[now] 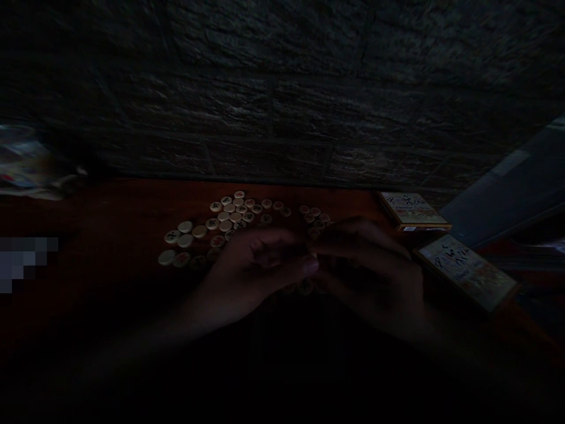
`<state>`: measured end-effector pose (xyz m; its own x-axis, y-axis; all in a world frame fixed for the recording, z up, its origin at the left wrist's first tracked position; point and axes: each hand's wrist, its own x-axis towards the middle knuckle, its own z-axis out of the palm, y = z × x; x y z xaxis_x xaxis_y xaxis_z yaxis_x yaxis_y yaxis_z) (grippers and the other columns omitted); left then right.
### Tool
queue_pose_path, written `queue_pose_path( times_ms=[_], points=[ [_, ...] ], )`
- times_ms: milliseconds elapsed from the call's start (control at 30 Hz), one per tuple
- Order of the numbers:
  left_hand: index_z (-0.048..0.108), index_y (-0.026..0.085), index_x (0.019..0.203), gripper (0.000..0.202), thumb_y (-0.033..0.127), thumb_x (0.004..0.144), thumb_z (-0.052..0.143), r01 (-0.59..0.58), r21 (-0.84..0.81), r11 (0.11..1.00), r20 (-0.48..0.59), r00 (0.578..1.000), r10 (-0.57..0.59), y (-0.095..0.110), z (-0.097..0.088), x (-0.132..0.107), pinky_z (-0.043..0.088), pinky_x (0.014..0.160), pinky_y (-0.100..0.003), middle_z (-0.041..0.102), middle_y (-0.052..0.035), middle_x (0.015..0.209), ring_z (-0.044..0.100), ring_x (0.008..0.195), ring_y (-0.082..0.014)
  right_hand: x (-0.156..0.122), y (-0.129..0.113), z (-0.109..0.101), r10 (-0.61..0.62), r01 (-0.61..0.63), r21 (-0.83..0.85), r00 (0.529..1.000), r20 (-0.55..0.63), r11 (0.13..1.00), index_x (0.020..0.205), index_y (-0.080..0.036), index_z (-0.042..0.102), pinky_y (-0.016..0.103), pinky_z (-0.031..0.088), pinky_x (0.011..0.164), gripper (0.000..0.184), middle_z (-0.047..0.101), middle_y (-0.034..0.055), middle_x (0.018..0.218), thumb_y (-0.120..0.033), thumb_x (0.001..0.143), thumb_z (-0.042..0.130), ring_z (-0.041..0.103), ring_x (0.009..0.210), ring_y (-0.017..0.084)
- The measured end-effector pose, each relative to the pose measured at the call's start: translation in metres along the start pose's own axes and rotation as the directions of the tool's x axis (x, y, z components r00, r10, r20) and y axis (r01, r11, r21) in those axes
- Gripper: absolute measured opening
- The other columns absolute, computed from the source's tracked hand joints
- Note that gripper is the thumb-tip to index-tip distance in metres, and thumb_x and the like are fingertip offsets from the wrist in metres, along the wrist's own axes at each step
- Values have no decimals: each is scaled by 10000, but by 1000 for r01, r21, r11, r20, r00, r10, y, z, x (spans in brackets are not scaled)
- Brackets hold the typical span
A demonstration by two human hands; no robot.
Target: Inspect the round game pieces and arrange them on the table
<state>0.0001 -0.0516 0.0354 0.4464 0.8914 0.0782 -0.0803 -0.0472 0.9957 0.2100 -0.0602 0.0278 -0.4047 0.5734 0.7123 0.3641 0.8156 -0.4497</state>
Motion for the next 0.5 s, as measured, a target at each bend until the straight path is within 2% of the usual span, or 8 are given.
queue_pose_path(
  times_ms=[200, 333, 500],
  points=[
    [785, 200, 1010, 219, 156, 806, 850, 5, -80, 997, 26, 1000, -3, -1, -1, -1, 612, 751, -161, 819, -4, 953, 782, 869, -135, 0, 1, 0, 12, -12, 3, 1000, 19, 1000, 1242, -213, 718, 272, 607, 769, 407, 689, 73, 1083, -162, 848, 808, 690, 948, 173],
    [787, 186, 960, 174, 114, 809, 837, 7, -99, 995, 35, 999, -4, 0, -1, -1, 591, 732, -120, 816, 9, 919, 773, 828, -102, -1, 2, -1, -4, 4, 6, 1000, 12, 1000, 1213, -190, 731, 257, 607, 792, 362, 688, 72, 1087, -135, 861, 791, 691, 975, 162],
    [804, 226, 977, 120, 186, 864, 814, 27, -93, 995, 47, 999, -22, -2, -1, -1, 578, 780, -98, 827, 33, 960, 775, 886, -86, -1, 3, -1, -33, 33, 17, 999, 7, 999, 1178, -148, 735, 233, 597, 819, 343, 698, 86, 1090, -113, 845, 809, 694, 985, 153]
  ],
)
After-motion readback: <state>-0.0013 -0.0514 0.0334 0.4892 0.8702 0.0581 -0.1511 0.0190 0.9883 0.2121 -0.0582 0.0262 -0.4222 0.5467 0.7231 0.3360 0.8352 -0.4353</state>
